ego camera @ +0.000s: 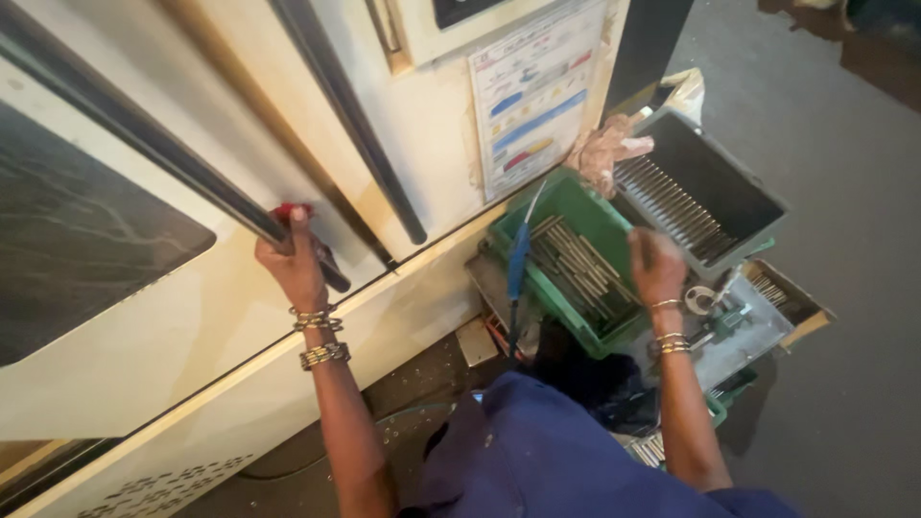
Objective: The person cleans a cylindrical metal part using a red cloth and a blue air nozzle, then places it into a green bin. They repeat this process with several other parts, occasionally opening the machine door to retrieve more items.
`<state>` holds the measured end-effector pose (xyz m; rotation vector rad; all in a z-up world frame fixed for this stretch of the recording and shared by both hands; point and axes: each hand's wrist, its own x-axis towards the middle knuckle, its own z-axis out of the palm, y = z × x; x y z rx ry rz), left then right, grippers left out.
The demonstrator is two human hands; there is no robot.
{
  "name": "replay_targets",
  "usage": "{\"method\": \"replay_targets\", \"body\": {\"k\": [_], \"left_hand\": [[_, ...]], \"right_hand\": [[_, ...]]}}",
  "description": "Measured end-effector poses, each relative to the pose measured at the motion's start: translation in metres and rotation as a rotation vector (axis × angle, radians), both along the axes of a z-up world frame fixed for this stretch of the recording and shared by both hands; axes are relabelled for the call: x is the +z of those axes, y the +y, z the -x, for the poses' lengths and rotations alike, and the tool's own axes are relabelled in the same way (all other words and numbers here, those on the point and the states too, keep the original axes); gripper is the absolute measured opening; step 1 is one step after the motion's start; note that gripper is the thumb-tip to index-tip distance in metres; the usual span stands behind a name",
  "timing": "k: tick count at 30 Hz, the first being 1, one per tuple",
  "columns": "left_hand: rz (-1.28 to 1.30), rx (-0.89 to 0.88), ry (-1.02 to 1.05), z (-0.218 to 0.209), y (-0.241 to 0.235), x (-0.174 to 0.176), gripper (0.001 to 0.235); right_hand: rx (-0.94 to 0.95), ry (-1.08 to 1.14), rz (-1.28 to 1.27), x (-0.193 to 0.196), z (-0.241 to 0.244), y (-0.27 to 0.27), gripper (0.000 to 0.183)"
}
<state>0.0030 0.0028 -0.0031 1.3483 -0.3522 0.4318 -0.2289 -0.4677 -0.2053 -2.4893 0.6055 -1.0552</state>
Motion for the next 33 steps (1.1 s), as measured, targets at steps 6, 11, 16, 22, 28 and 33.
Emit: {"method": "replay_targets", "body": {"k": [6, 11, 16, 22, 28, 33], "left_hand": [[-0.031, 0.007, 0.05, 0.001, 0.003, -0.003, 0.023], [-0.02, -0.044, 0.047, 0.001, 0.004, 0.0, 0.023], [-0.046, -0.034, 0.053, 0.001, 0.005, 0.001, 0.025], [-0.021, -0.072, 0.074, 0.003, 0.007, 0.003, 0.027], [-0.048, -0.087, 0.066, 0.004, 0.008, 0.008, 0.028], [-0.044, -0.105, 0.055, 0.003, 0.009, 0.005, 0.025]], "right_hand": [[0.243, 1.02, -0.056, -0.049, -0.03, 0.036, 0.033], [0.137, 1.002, -0.004, -0.064, -0.04, 0.045, 0.02], [0.114, 0.982, 0.084, -0.047, -0.043, 0.058, 0.019], [0.098, 1.008, -0.018, -0.024, -0.038, 0.066, 0.02], [0.069, 0.797, 0.09, -0.023, -0.036, 0.071, 0.018], [0.005, 0.755, -0.026, -0.019, -0.029, 0.069, 0.017]]}}
